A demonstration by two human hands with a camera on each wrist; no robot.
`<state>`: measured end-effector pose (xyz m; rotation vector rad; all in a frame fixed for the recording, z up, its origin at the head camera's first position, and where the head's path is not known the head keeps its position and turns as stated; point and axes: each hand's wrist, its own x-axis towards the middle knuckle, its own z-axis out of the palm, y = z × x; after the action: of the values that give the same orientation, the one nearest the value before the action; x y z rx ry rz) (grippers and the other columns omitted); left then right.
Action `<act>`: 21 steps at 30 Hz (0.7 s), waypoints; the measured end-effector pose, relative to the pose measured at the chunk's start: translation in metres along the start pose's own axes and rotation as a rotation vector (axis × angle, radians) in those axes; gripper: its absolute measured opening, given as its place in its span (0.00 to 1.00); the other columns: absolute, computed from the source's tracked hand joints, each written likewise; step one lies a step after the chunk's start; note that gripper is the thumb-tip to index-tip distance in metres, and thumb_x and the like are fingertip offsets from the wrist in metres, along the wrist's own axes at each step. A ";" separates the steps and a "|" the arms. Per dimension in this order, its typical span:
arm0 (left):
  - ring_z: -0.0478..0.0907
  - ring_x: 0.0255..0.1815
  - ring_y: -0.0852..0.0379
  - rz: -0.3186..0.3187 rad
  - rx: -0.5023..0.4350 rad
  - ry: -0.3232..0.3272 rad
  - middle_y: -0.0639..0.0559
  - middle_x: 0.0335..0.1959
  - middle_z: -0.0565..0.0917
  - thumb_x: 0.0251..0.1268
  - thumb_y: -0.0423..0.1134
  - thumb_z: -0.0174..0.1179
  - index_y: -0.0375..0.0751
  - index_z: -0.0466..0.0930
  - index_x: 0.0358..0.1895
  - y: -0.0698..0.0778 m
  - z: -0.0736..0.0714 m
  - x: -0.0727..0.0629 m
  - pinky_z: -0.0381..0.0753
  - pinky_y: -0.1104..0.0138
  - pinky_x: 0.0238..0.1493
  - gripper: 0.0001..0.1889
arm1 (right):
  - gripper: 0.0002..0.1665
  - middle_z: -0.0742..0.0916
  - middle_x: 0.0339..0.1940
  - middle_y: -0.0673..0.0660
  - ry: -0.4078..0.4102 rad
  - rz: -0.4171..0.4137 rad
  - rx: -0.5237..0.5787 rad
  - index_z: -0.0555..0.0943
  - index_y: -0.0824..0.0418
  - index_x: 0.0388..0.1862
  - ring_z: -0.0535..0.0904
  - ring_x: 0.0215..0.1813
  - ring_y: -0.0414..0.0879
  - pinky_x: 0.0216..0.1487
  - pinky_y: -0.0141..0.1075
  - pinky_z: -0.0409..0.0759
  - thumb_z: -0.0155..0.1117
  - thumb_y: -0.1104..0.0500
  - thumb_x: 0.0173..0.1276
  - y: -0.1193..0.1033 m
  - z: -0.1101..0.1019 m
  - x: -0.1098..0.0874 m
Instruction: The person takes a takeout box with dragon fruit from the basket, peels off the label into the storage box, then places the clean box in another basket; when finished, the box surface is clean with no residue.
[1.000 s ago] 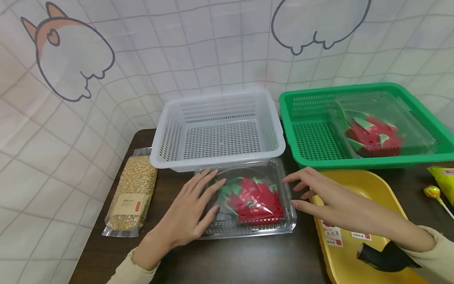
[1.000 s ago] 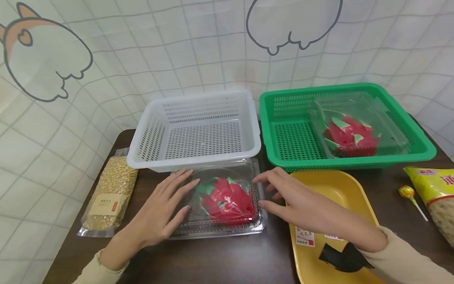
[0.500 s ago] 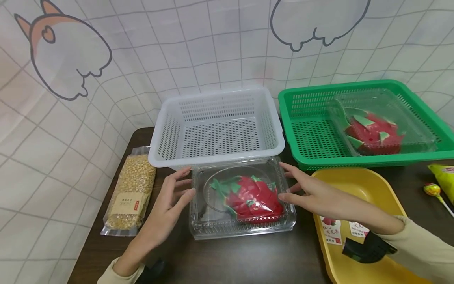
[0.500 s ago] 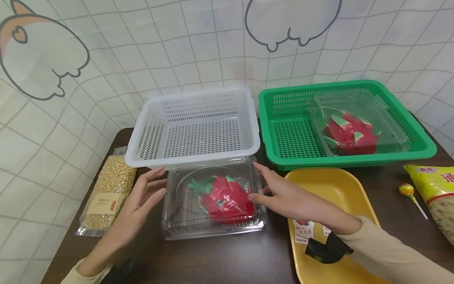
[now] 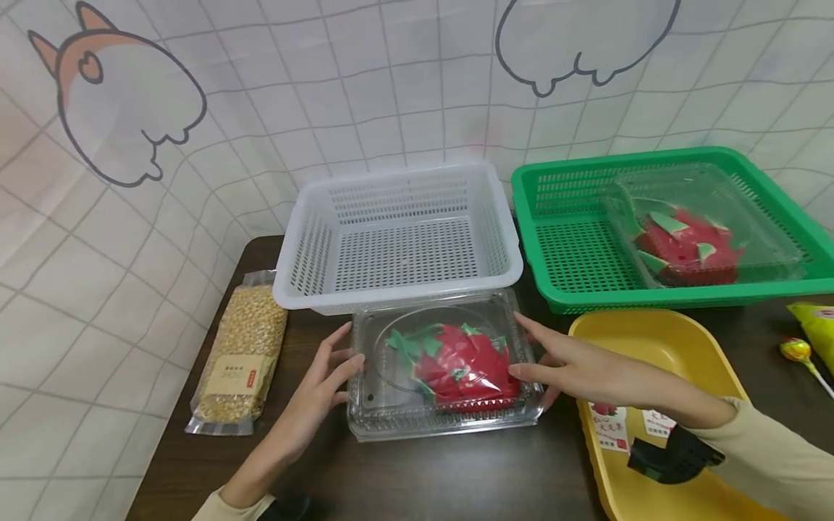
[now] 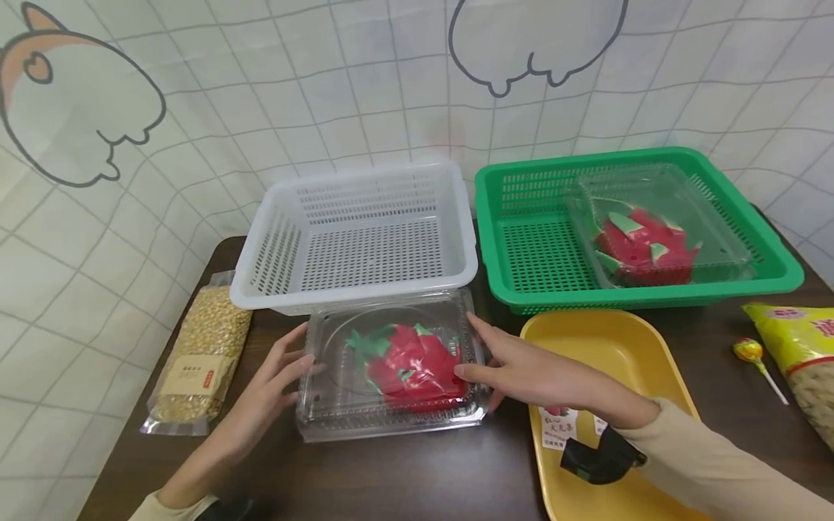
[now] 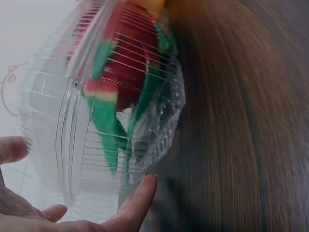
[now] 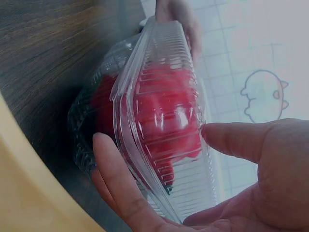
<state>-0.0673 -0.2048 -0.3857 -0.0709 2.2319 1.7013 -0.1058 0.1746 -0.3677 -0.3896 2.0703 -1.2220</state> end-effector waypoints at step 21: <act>0.78 0.58 0.42 -0.046 -0.153 -0.077 0.33 0.67 0.67 0.83 0.55 0.46 0.70 0.35 0.85 0.002 0.014 0.000 0.78 0.50 0.54 0.38 | 0.59 0.68 0.75 0.73 -0.116 0.026 0.169 0.32 0.56 0.88 0.90 0.40 0.57 0.59 0.44 0.85 0.61 0.42 0.80 0.025 -0.004 0.005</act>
<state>-0.0648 -0.1910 -0.3869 -0.0904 2.0275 1.8164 -0.1099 0.1868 -0.3904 -0.3446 1.8533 -1.3164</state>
